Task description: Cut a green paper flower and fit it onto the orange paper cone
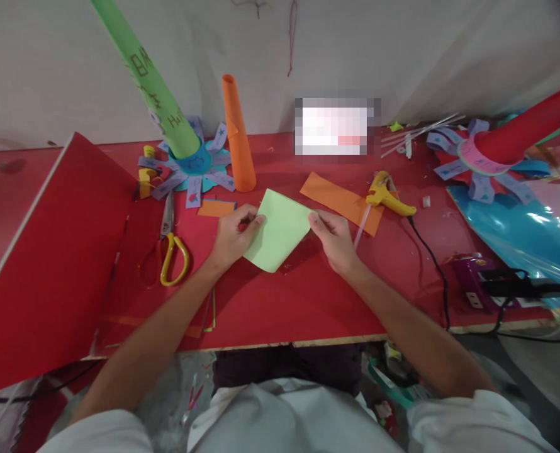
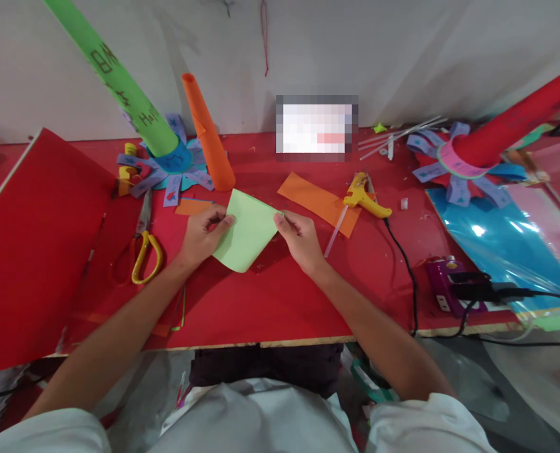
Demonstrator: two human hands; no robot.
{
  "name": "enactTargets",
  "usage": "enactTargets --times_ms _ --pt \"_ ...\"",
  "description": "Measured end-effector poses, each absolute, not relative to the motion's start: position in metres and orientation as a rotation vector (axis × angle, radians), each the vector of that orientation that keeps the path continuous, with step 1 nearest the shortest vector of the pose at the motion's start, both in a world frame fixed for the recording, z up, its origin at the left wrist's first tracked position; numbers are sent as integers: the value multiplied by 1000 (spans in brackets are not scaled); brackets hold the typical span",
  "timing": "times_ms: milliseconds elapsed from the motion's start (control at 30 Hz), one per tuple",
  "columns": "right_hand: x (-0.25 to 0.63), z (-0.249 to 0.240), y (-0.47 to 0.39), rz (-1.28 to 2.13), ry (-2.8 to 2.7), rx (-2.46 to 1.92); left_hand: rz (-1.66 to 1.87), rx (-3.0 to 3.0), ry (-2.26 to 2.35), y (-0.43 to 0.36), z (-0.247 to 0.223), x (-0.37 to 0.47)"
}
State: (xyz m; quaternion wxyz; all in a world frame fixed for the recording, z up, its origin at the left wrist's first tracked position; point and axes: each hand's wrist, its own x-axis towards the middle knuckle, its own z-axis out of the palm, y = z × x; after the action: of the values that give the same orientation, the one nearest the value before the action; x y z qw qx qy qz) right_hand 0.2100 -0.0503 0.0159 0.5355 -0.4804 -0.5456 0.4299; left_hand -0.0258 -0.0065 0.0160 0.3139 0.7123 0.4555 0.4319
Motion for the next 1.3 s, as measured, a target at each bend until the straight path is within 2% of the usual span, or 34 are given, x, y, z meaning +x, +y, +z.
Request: enactTargets --times_ms 467,700,1067,1300 --pt "211 19 -51 1045 -1238 -1148 1167 1908 1180 -6 14 -29" --pt "223 21 -47 842 -1329 -1203 1160 1898 1212 -1 14 -33" --pt "230 20 -38 945 -1390 -1195 1104 1977 1199 1 16 -35" --pt "234 25 -37 816 -1456 -1226 1074 1980 1192 -1 16 -34"
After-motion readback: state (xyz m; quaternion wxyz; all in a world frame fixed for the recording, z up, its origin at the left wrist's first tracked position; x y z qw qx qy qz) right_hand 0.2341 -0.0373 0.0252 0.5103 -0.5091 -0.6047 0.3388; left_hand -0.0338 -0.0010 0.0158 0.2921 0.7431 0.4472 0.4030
